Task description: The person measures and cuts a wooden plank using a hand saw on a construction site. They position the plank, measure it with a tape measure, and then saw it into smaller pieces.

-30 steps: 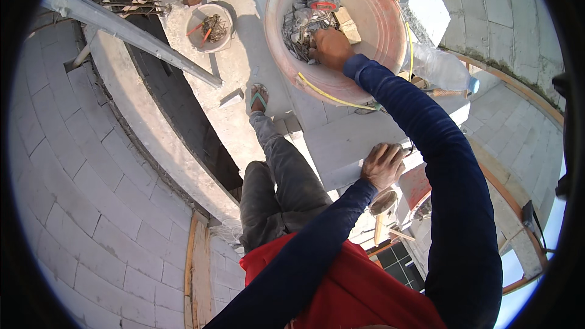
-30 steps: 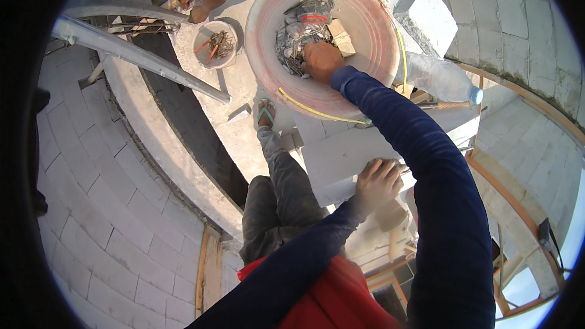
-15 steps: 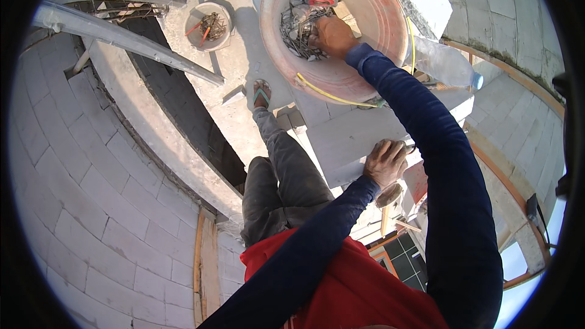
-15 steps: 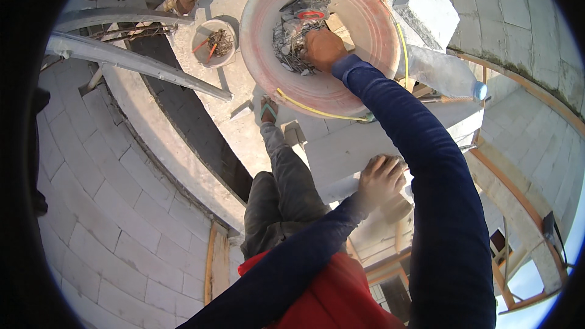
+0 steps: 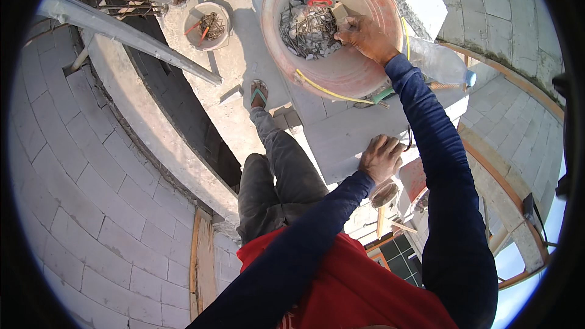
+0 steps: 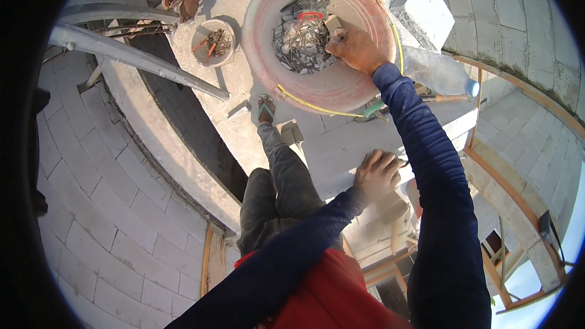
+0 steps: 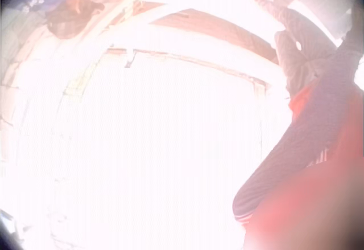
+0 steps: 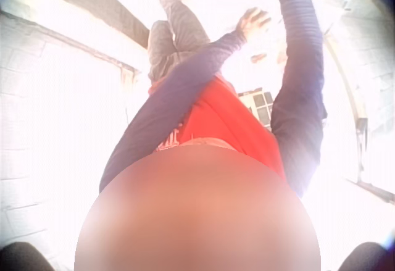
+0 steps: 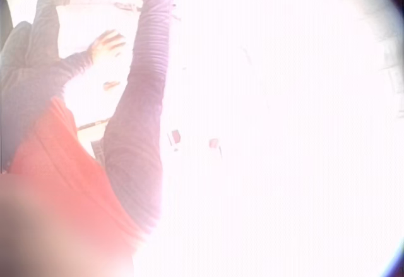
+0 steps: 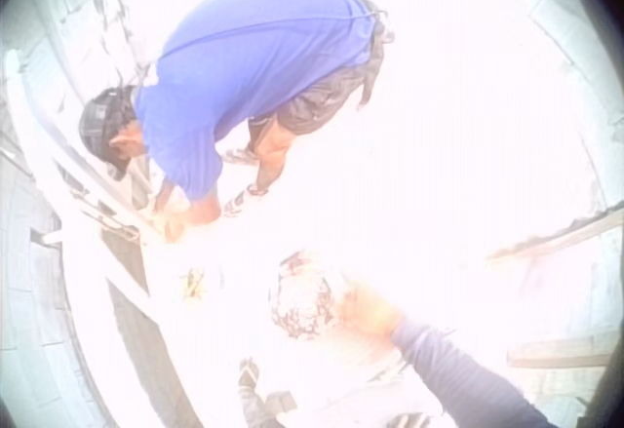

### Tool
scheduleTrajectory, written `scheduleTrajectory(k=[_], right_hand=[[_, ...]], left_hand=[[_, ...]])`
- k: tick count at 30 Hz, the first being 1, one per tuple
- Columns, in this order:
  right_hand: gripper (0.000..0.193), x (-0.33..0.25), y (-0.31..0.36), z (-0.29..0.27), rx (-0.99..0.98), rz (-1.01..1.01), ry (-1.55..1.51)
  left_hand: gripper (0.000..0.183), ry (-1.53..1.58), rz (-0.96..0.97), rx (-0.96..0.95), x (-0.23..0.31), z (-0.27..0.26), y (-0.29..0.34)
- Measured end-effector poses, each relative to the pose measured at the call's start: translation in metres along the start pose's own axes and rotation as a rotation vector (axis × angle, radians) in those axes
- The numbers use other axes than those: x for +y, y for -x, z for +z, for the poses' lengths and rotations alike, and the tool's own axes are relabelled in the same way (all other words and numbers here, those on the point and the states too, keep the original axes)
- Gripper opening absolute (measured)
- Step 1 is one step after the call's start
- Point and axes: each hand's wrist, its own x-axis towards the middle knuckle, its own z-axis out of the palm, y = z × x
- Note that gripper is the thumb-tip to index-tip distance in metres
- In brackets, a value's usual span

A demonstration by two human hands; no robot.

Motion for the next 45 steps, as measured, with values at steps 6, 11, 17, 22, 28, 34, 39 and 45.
scheduleTrajectory(k=[6,11,17,22,28,34,39,45], right_hand=[[0.02,0.015,0.004,0.012,-0.033,0.051,-0.244],[0.023,0.03,0.001,0.016,0.162,0.043,-0.198],[0.03,0.03,-0.014,0.029,0.536,-0.303,0.626],[0.043,0.018,-0.02,0.042,0.441,-0.082,0.802],[0.035,0.014,-0.007,0.05,0.614,-0.095,0.785],[0.027,0.017,-0.019,0.051,0.487,-0.306,0.867],[0.021,0.02,-0.044,0.049,0.416,-0.279,0.992],[0.018,0.022,-0.049,0.041,0.311,-0.318,0.867]], left_hand=[[0.025,0.01,0.069,-0.051,-0.007,-0.004,0.0],[0.021,0.085,0.026,-0.072,-0.004,-0.007,-0.004],[0.024,0.056,0.005,-0.286,-0.006,-0.018,-0.008],[0.038,-0.011,0.061,-0.13,-0.009,-0.016,-0.008],[0.046,-0.184,0.12,-0.193,-0.01,-0.014,-0.007],[0.036,-0.12,0.126,-0.225,-0.01,-0.024,-0.008],[0.026,0.028,0.063,-0.282,-0.011,-0.026,-0.012],[0.024,0.079,0.037,-0.358,-0.011,-0.028,-0.013]])
